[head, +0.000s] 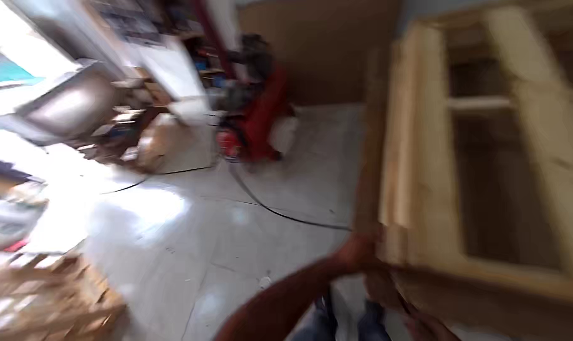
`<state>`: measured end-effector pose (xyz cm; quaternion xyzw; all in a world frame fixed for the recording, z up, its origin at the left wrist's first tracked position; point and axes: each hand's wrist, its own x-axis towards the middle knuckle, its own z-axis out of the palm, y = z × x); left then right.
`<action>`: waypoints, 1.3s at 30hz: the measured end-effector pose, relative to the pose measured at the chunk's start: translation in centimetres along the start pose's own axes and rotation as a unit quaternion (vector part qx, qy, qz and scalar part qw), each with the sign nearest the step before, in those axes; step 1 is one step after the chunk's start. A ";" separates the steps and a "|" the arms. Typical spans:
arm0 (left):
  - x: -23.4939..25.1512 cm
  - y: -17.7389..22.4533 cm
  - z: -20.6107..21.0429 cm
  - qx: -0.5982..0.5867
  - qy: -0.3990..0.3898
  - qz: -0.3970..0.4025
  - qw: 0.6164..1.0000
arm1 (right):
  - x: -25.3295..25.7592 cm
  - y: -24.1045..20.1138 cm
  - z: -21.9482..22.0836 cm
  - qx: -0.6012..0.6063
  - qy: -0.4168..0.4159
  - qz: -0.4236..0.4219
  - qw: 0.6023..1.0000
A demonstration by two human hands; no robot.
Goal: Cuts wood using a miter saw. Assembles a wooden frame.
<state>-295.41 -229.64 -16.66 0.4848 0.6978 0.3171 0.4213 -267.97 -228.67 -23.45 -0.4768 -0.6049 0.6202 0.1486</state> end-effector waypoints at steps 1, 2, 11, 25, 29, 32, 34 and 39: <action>-0.3 0.0 0.2 -0.015 0.001 -0.019 1.000 | -1.6 0.6 -1.1 -0.025 0.031 0.016 0.999; -0.8 0.1 0.6 -0.024 0.016 -0.035 0.999 | -3.0 1.4 -2.5 -0.037 0.069 0.031 0.996; -9.4 5.6 11.6 -0.426 -0.050 0.165 0.888 | -12.7 3.8 -18.8 0.075 0.168 -0.110 0.977; 6.7 31.3 52.1 -0.458 -0.303 0.189 0.814 | -20.5 3.3 -51.4 0.309 0.141 -0.029 0.940; 11.8 35.2 59.3 -0.245 -0.247 0.106 0.931 | -18.8 6.8 -61.2 0.315 0.274 -0.039 0.908; 18.0 37.1 64.6 0.014 -0.411 -0.023 0.911 | -18.3 9.3 -70.0 0.156 0.404 -0.022 0.901; 21.3 40.0 68.1 0.083 -0.428 -0.012 0.900 | -18.6 10.5 -75.8 0.004 0.459 0.028 0.888; 28.2 54.4 76.3 0.121 -0.329 0.235 0.907 | -18.0 10.2 -87.9 -0.304 0.461 -0.007 0.833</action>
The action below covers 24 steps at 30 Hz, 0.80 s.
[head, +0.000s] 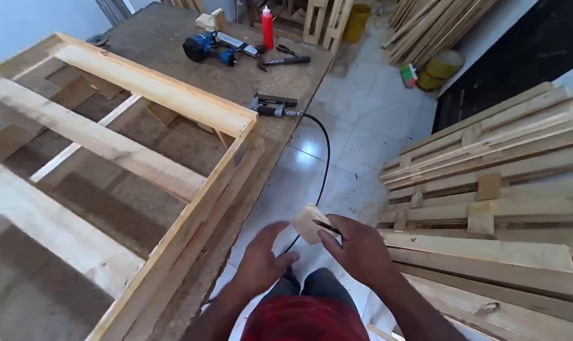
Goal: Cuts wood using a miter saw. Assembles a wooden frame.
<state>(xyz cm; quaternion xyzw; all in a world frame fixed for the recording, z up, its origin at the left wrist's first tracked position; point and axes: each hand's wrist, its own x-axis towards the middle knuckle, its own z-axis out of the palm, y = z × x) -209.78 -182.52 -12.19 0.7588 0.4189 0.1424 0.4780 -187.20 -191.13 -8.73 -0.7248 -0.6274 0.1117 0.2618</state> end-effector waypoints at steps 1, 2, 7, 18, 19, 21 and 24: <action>3.1 2.1 -1.1 0.041 -0.008 0.033 0.999 | 2.0 0.5 -0.4 -0.017 0.010 -0.046 0.999; 6.2 3.9 -2.3 0.069 -0.022 0.058 0.996 | 4.1 1.0 -0.6 -0.022 0.026 -0.084 0.996; 19.7 7.8 -9.6 0.062 -0.027 0.129 0.989 | 16.2 4.7 -1.6 0.079 0.038 -0.136 0.987; 37.8 2.8 -22.0 0.217 -0.048 0.006 0.975 | 38.2 4.4 9.7 0.127 -0.083 -0.053 0.987; 38.7 2.3 -22.6 0.244 -0.081 0.012 0.966 | 38.5 4.3 10.7 0.127 -0.101 -0.042 0.986; 39.5 1.5 -23.3 0.271 -0.137 0.031 0.952 | 38.7 4.3 12.1 0.134 -0.130 -0.031 0.982; 39.8 1.0 -24.3 0.271 -0.186 0.045 0.943 | 38.5 3.9 12.9 0.126 -0.138 -0.044 0.981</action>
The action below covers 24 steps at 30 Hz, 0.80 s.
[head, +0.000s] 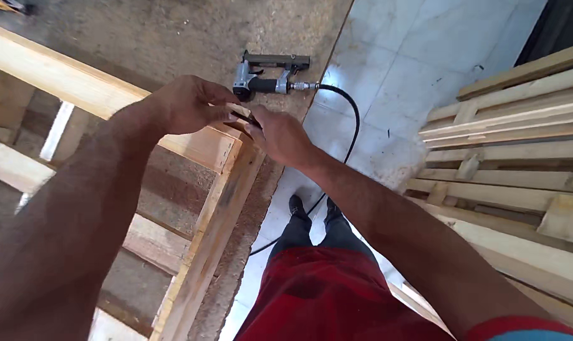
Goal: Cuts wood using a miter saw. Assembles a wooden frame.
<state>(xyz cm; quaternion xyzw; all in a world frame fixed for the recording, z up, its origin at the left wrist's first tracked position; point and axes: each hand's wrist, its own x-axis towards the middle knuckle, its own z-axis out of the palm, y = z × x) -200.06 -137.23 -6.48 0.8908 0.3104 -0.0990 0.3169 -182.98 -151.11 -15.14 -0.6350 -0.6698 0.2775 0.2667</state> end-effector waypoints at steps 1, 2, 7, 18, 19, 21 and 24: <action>0.0 -0.6 0.0 -0.005 -0.001 0.017 1.000 | 0.0 -0.1 0.2 -0.007 0.003 -0.012 1.000; 0.1 -1.1 0.1 -0.016 0.001 0.028 0.999 | 0.0 -0.2 0.4 -0.014 0.007 -0.023 1.000; 0.8 -2.5 0.8 -0.055 -0.014 0.078 0.995 | 0.1 0.0 0.6 0.005 0.010 -0.026 1.000; 1.8 -2.5 0.3 -0.019 -0.070 0.037 0.997 | 1.2 1.4 -0.3 0.097 -0.053 -0.002 0.994; 1.9 -2.6 0.2 -0.025 -0.075 0.032 0.996 | 1.0 1.9 -0.1 0.141 -0.032 0.005 0.989; 2.1 -2.7 0.2 -0.042 -0.085 0.020 0.995 | -0.4 2.9 0.5 0.203 0.028 0.037 0.978; 2.2 -2.9 0.2 -0.062 -0.090 0.012 0.994 | -5.0 4.3 2.0 0.161 0.053 0.116 0.979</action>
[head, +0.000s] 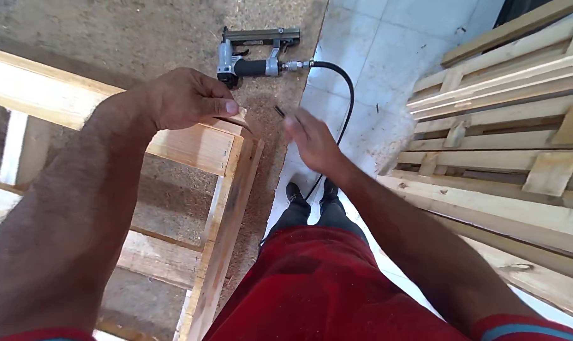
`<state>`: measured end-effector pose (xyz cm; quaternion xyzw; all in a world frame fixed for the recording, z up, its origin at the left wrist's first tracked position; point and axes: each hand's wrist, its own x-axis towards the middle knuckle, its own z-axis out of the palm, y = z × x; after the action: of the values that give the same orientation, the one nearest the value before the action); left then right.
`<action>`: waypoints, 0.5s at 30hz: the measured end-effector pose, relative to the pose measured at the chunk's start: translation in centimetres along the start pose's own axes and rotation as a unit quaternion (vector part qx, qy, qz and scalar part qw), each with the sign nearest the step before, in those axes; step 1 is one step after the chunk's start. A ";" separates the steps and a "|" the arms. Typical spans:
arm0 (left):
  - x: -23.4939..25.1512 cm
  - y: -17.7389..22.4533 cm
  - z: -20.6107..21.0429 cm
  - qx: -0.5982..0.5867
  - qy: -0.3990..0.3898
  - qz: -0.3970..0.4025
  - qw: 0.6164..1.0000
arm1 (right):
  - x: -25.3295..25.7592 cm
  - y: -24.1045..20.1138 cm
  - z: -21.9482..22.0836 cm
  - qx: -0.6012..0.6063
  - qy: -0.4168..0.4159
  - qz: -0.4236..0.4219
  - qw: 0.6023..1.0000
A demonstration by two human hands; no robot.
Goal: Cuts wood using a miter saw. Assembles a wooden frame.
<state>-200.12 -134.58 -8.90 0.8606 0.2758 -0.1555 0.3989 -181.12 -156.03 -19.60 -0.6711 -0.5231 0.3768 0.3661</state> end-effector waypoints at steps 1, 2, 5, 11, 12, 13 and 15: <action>0.0 -0.1 0.0 -0.005 0.003 0.004 1.000 | -1.7 0.7 0.5 -0.008 -0.021 0.030 0.999; -0.1 -0.2 0.1 -0.011 0.004 0.009 1.000 | -3.1 1.1 1.4 -0.001 -0.047 0.055 0.997; 0.1 -0.5 0.2 -0.034 0.000 0.013 0.999 | -4.4 1.4 4.5 0.054 -0.076 0.114 0.989; 0.2 -0.2 0.1 -0.051 -0.004 0.003 0.999 | -1.1 1.3 7.5 0.163 -0.038 0.137 0.976; 0.1 -0.2 0.1 -0.053 -0.003 0.006 0.999 | -0.7 0.9 7.6 0.172 -0.034 0.130 0.976; 0.1 -0.2 0.1 -0.051 -0.003 0.009 0.999 | -0.3 0.7 7.7 0.174 -0.031 0.126 0.976; 0.2 -0.4 0.2 -0.052 -0.005 0.012 0.999 | 0.0 0.7 7.6 0.161 -0.041 0.122 0.979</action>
<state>-200.26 -134.43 -9.35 0.8410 0.2713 -0.1409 0.4464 -187.61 -155.44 -23.64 -0.6464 -0.3842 0.5248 0.3989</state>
